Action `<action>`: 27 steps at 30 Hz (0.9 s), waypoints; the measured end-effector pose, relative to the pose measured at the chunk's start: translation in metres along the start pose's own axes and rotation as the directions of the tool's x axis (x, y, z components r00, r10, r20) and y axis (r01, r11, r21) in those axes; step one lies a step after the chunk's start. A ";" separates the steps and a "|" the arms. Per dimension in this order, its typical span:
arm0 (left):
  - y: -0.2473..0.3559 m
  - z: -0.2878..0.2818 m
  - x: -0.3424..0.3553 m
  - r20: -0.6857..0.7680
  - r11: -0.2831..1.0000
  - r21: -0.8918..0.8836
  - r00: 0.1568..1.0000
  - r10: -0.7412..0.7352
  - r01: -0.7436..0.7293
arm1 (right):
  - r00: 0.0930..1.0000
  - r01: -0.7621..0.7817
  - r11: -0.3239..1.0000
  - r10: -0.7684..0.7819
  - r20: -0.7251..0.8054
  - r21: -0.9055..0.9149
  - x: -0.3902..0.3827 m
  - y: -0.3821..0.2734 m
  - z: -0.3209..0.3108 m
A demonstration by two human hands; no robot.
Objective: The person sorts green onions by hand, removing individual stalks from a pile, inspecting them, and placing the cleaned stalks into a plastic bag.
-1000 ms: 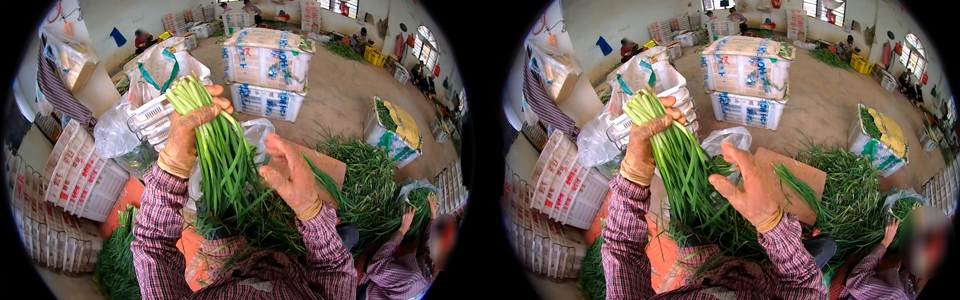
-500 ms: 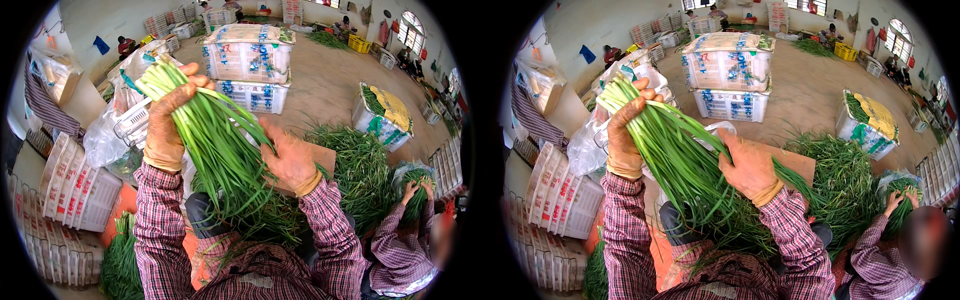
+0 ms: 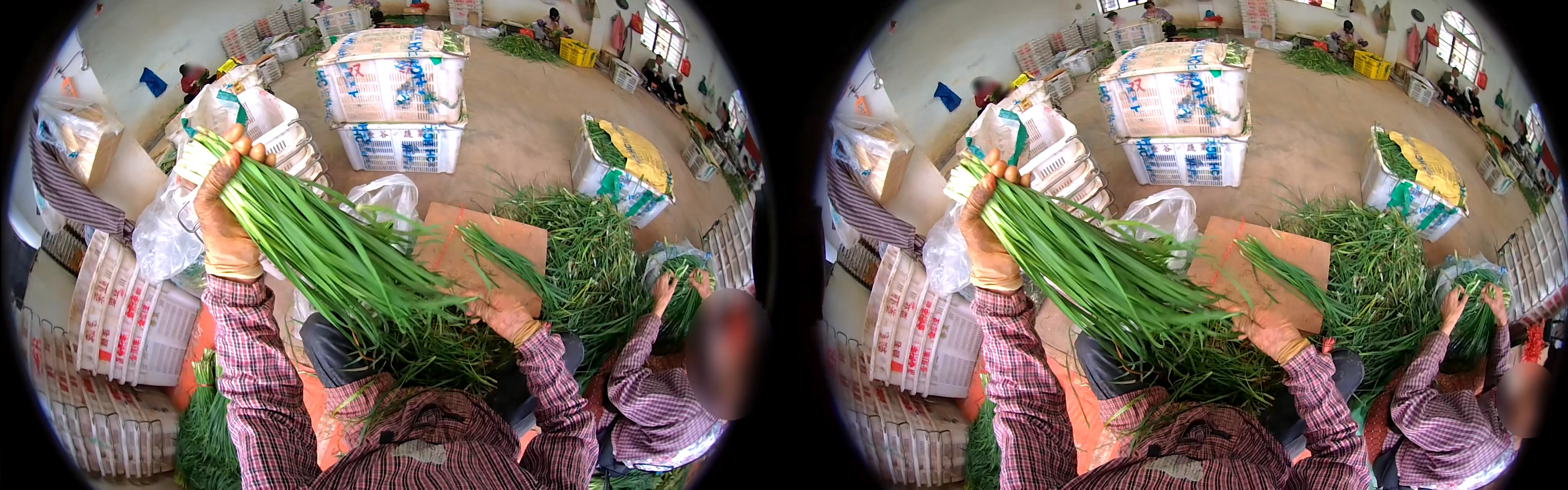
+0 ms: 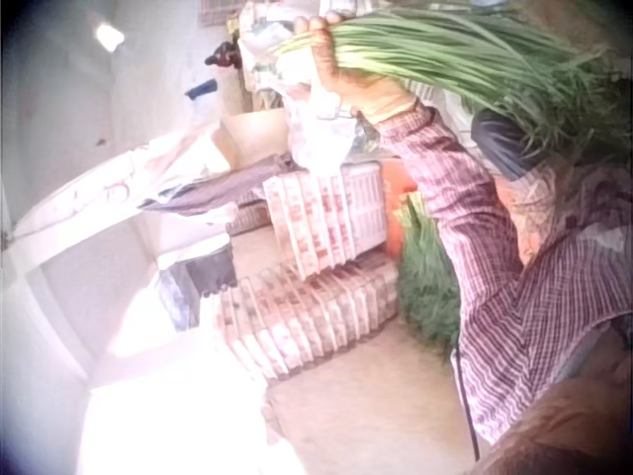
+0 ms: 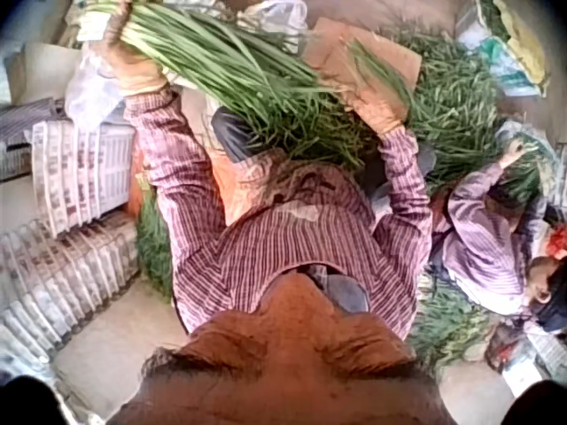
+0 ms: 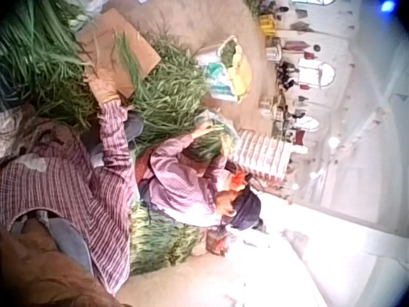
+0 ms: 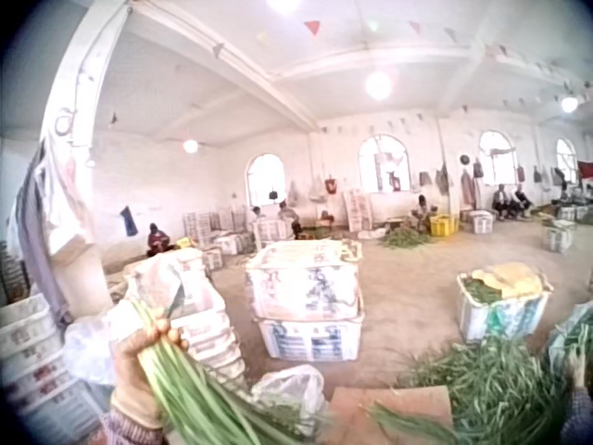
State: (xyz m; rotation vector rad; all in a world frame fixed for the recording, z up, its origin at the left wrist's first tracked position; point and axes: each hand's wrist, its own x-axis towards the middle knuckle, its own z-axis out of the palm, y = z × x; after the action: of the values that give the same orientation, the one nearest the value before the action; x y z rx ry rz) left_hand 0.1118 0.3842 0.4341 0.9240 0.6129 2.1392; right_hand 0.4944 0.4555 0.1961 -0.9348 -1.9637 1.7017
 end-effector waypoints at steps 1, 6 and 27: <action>-0.004 -0.002 0.000 0.018 1.000 -0.001 1.000 -0.015 0.015 | 1.000 0.014 0.979 -0.010 0.024 -0.203 -0.001 0.002 0.002; -0.011 -0.009 -0.008 -0.025 0.999 -0.011 0.999 -0.045 0.045 | 0.963 -0.175 0.722 0.268 0.038 -0.669 -0.012 0.028 0.010; -0.020 -0.033 -0.057 0.392 0.945 -0.326 0.912 0.121 0.015 | 0.840 0.374 0.832 -0.491 -0.230 -0.410 -0.004 -0.105 0.021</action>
State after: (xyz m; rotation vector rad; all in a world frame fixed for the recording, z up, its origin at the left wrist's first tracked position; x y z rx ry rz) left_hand 0.1224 0.3487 0.3760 1.1622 0.0229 1.9292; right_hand 0.4585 0.4330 0.2943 -0.7341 -2.0765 0.8923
